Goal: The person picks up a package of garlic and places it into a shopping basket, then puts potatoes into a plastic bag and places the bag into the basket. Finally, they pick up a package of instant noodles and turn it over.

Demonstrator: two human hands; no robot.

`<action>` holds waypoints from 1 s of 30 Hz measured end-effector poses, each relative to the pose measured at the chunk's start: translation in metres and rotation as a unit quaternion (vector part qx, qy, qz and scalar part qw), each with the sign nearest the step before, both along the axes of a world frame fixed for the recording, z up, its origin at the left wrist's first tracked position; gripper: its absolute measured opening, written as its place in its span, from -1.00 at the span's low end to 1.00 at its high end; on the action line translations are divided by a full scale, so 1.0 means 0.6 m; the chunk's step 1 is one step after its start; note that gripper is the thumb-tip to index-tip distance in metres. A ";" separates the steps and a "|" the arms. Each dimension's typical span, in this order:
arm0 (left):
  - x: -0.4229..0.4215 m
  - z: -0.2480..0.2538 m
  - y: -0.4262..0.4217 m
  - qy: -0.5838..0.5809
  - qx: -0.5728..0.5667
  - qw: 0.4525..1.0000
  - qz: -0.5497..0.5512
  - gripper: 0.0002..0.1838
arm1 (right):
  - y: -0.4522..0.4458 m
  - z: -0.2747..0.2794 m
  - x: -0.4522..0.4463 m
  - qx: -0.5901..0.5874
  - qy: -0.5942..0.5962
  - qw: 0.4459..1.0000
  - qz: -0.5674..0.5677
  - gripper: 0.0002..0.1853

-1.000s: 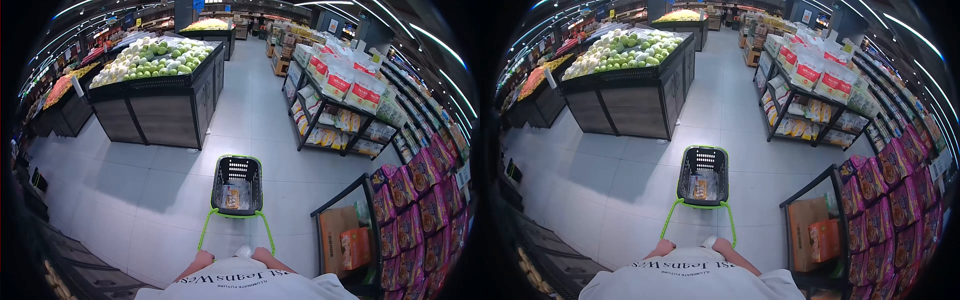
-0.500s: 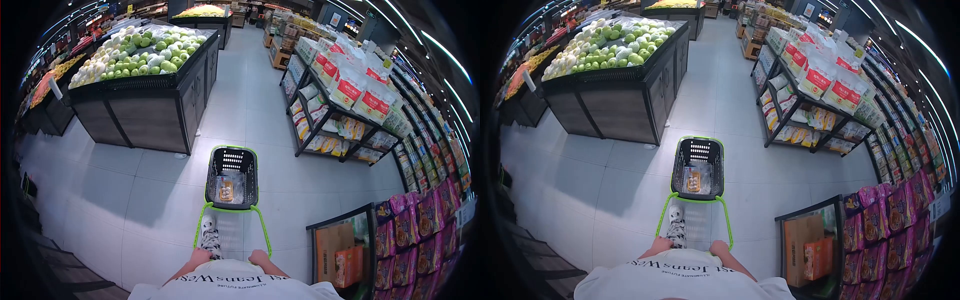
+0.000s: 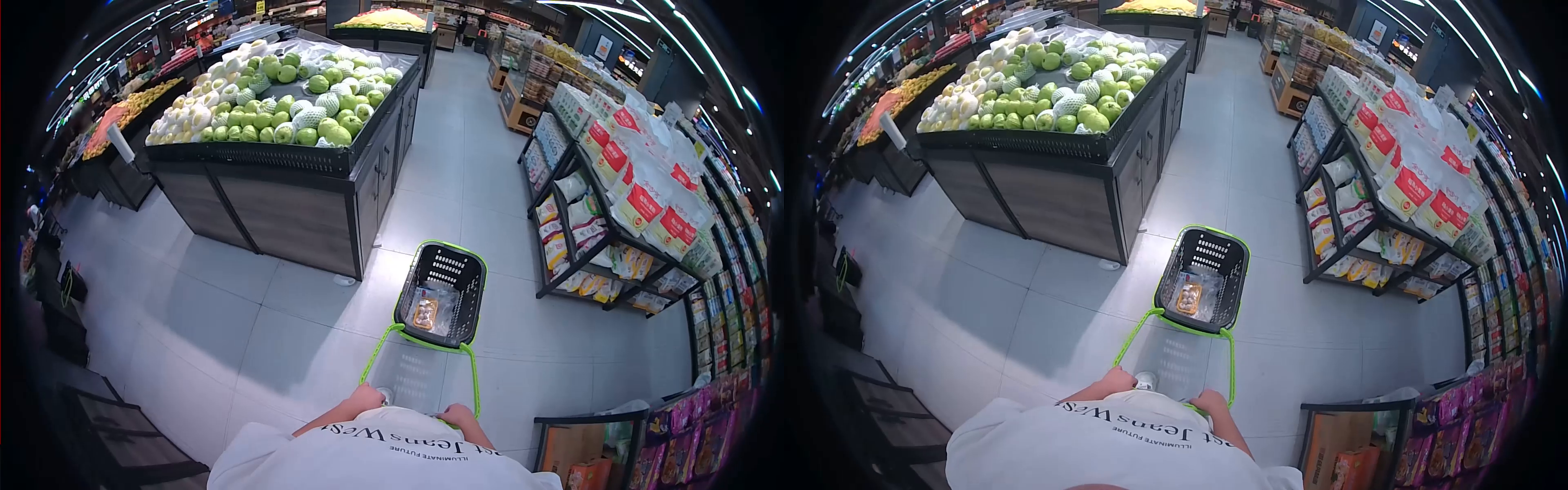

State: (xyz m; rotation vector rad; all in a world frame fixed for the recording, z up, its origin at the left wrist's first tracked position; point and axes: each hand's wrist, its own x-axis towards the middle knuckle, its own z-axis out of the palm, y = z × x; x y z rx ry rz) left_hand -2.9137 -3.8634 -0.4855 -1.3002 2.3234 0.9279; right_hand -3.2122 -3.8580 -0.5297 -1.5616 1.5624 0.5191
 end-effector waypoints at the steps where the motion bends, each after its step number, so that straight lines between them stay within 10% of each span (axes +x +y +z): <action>1: -0.015 -0.004 -0.010 -0.005 0.000 1.000 0.002 -0.79 | -0.008 0.018 -0.007 -0.001 -0.022 1.000 -0.013 -0.38; 30: -0.381 -0.059 -0.345 0.027 0.023 0.983 0.178 -0.73 | -0.479 -0.008 -0.354 0.031 -0.061 0.989 0.130 -0.37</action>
